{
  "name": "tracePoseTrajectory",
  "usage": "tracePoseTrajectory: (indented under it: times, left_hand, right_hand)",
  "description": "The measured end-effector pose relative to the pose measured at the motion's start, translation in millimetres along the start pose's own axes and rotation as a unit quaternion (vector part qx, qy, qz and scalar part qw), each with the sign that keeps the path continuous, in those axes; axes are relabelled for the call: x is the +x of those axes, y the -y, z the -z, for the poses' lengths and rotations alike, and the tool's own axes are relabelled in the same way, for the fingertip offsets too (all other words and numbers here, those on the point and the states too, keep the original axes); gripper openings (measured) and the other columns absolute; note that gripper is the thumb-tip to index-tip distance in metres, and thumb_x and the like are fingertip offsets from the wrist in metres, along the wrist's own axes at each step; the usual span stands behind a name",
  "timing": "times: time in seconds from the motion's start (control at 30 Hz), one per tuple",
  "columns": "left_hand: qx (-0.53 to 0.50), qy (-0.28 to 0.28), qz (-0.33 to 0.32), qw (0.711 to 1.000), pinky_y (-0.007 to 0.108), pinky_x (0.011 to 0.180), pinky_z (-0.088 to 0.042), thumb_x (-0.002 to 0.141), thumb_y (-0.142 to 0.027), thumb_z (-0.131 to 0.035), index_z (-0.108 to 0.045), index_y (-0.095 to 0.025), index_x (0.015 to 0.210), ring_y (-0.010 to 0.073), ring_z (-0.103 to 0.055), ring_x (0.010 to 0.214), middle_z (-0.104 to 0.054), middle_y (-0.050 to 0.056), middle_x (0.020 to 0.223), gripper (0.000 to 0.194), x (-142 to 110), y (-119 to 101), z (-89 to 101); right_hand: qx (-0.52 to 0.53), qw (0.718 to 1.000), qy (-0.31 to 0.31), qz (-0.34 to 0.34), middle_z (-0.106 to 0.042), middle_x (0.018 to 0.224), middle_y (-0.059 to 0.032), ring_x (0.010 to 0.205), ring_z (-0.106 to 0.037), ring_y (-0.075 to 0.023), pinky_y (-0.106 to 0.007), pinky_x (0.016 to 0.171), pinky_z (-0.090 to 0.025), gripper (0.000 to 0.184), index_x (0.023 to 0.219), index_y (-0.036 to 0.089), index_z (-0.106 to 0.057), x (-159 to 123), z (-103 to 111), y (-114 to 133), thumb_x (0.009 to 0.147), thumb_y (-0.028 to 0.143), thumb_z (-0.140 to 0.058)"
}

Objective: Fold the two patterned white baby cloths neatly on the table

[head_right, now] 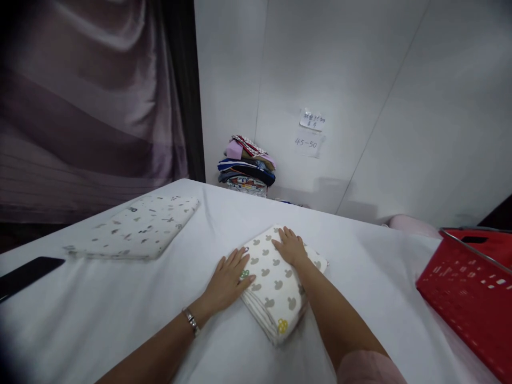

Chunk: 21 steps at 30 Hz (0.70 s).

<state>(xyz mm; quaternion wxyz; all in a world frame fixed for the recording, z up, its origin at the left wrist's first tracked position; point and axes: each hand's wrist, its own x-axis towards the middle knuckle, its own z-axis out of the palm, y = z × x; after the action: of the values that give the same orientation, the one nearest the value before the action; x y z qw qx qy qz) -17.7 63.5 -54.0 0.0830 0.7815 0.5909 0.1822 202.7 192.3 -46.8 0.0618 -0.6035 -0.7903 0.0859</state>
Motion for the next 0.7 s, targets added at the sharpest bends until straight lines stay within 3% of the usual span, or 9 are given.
tracePoseTrajectory:
  times: [0.17, 0.3, 0.4, 0.47, 0.57, 0.7]
  left_hand:
    - [-0.009, -0.005, 0.003, 1.000, 0.052, 0.108, -0.016, 0.088, -0.054, -0.032, -0.033, -0.024, 0.137, 0.0260, -0.014, 0.137, -0.020, 0.002, 0.149, 0.058, -2.4, -1.1, -2.7]
    - [-0.054, -0.014, 0.016, 0.998, 0.047, 0.108, -0.020, 0.088, -0.053, -0.033, -0.034, -0.024, 0.136, 0.0244, -0.014, 0.137, -0.021, 0.002, 0.149, 0.056, -1.2, -0.5, 1.4]
    - [-0.077, -0.061, 0.067, 0.993, 0.040, 0.108, -0.023, 0.087, -0.048, -0.037, -0.036, -0.017, 0.135, 0.0240, -0.018, 0.136, -0.024, 0.008, 0.148, 0.057, 1.2, 2.3, 7.5]
    - [-0.080, -0.077, 0.123, 0.986, 0.038, 0.105, -0.028, 0.084, -0.046, -0.042, -0.035, -0.011, 0.135, 0.0262, -0.030, 0.130, -0.034, 0.014, 0.142, 0.063, 2.2, 3.9, 12.2]
    - [-0.090, -0.052, 0.185, 0.977, 0.038, 0.098, -0.035, 0.079, -0.048, -0.048, -0.032, -0.007, 0.137, 0.0288, -0.045, 0.117, -0.050, 0.016, 0.128, 0.072, 4.5, 4.7, 17.1]
    - [-0.152, -0.027, 0.211, 0.965, 0.035, 0.100, -0.032, 0.073, -0.037, -0.056, -0.037, -0.010, 0.134, 0.0276, -0.043, 0.120, -0.047, 0.015, 0.132, 0.069, 20.0, 5.3, 17.8]
  right_hand:
    - [0.040, 0.999, 0.024, -0.005, -0.018, 0.150, -0.0026, 0.136, -0.018, -0.0200, -0.038, 0.107, -0.018, 0.062, 0.141, 0.023, -0.026, 5.7, 11.7, -4.2, 0.088, 0.055, -0.032]
    - [0.069, 0.996, 0.047, -0.034, -0.034, 0.143, -0.0066, 0.128, -0.036, -0.0221, -0.031, 0.103, -0.028, 0.069, 0.141, 0.019, -0.030, -0.9, 31.9, -28.5, 0.085, 0.060, -0.035]
    - [0.076, 0.993, 0.056, -0.074, -0.045, 0.135, -0.0124, 0.121, -0.044, -0.0269, -0.034, 0.100, -0.033, 0.072, 0.135, 0.013, -0.040, -15.0, 42.2, -51.5, 0.082, 0.061, -0.040]
    - [0.082, 0.991, 0.061, -0.088, -0.050, 0.131, -0.0119, 0.117, -0.048, -0.0268, -0.033, 0.097, -0.036, 0.069, 0.130, 0.014, -0.048, -25.1, 44.7, -63.0, 0.081, 0.062, -0.041]
    - [0.088, 0.989, 0.062, -0.101, -0.058, 0.123, -0.0104, 0.111, -0.053, -0.0264, -0.031, 0.092, -0.039, 0.064, 0.121, 0.016, -0.057, -36.9, 43.4, -71.5, 0.081, 0.063, -0.039]
    - [0.087, 0.987, 0.044, -0.128, -0.060, 0.118, -0.0136, 0.107, -0.055, -0.0278, -0.032, 0.087, -0.041, 0.063, 0.114, 0.013, -0.061, -47.5, 38.5, -72.4, 0.080, 0.062, -0.041]
